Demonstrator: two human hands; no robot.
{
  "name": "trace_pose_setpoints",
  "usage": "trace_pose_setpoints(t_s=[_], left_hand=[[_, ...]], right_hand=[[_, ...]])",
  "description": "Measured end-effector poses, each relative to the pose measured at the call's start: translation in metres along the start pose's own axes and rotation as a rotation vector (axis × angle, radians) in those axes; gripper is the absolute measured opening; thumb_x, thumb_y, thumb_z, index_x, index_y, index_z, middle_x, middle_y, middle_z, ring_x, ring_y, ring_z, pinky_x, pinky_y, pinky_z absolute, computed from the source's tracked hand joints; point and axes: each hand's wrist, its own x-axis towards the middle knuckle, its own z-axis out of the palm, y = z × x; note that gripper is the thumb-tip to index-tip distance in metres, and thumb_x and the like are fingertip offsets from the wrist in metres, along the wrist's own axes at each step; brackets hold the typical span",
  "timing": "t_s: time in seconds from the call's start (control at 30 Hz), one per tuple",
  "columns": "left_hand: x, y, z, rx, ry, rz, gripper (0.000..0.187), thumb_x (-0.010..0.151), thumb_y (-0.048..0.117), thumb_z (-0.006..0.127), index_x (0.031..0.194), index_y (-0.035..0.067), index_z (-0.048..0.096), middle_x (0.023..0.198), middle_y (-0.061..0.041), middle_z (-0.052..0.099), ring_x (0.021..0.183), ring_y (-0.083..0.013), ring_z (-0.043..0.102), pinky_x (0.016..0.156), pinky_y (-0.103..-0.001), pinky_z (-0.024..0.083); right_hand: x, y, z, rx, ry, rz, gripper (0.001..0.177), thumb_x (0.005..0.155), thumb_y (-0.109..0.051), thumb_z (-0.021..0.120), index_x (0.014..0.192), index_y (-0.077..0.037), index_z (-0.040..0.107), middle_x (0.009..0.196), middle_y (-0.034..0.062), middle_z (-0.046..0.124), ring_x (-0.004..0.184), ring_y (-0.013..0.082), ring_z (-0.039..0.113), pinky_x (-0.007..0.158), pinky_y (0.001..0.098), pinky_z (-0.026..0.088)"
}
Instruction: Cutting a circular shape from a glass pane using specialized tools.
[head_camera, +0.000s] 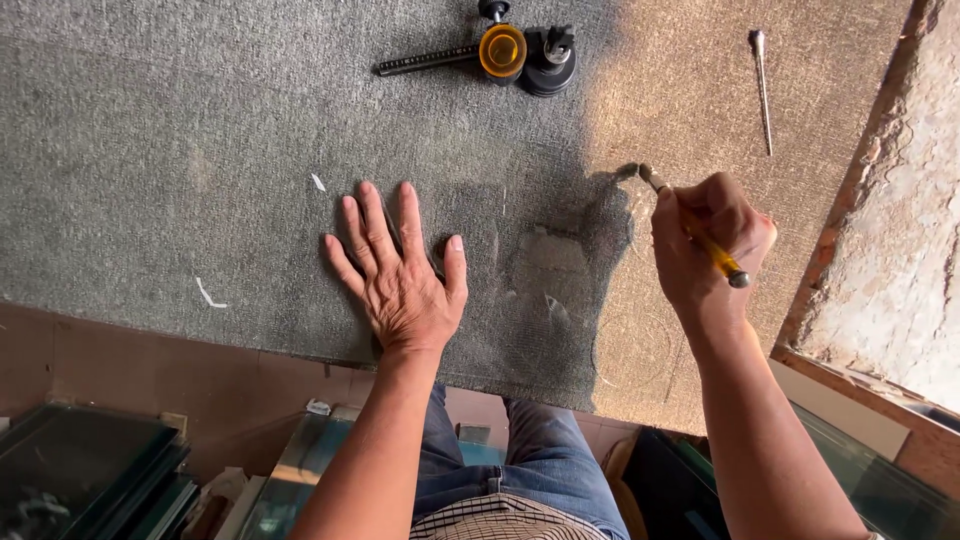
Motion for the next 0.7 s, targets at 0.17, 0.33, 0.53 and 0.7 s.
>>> trace_pose_setpoints(t_s=[0.17,0.33,0.53,0.7], left_hand=[[0.002,0.003,-0.011,0.025,-0.029,-0.010,0.068,0.104,0.053,0.047,0.160,0.015,0.044,0.167,-0.020,0.028,0.154,-0.0413,0.029,0.123,-0.064,0.016],[0.002,0.003,-0.010,0.015,-0.037,-0.018,0.068,0.103,0.053,0.047,0.160,0.015,0.043,0.167,-0.021,0.028,0.155,-0.0417,0.029,0.124,-0.064,0.015],[0.002,0.002,-0.010,0.018,-0.037,-0.012,0.068,0.104,0.053,0.047,0.160,0.015,0.044,0.166,-0.021,0.028,0.154,-0.0424,0.029,0.123,-0.064,0.015],[0.000,-0.001,0.002,-0.027,0.019,0.005,0.071,0.100,0.049,0.057,0.159,0.013,0.041,0.167,-0.022,0.023,0.156,-0.0419,0.016,0.122,-0.066,0.006]], right_hand=[[0.006,-0.024,-0.004,0.011,-0.057,0.146,0.024,0.109,-0.006,0.065,0.087,-0.008,0.055,0.067,0.0027,0.068,0.058,0.0112,0.069,0.052,0.0231,0.051],[0.006,-0.021,-0.001,0.001,-0.047,0.171,0.022,0.106,-0.006,0.065,0.086,-0.010,0.054,0.067,0.0015,0.068,0.060,0.0104,0.070,0.056,0.0224,0.050],[0.001,0.006,0.012,-0.143,0.023,0.157,0.021,0.096,-0.012,0.065,0.080,-0.011,0.051,0.060,-0.0019,0.061,0.056,0.0109,0.061,0.055,0.0282,0.044],[0.001,0.003,0.013,0.150,0.031,0.100,0.013,0.097,0.007,0.066,0.087,0.008,0.059,0.058,0.0190,0.059,0.051,0.0240,0.064,0.050,0.0303,0.045]])
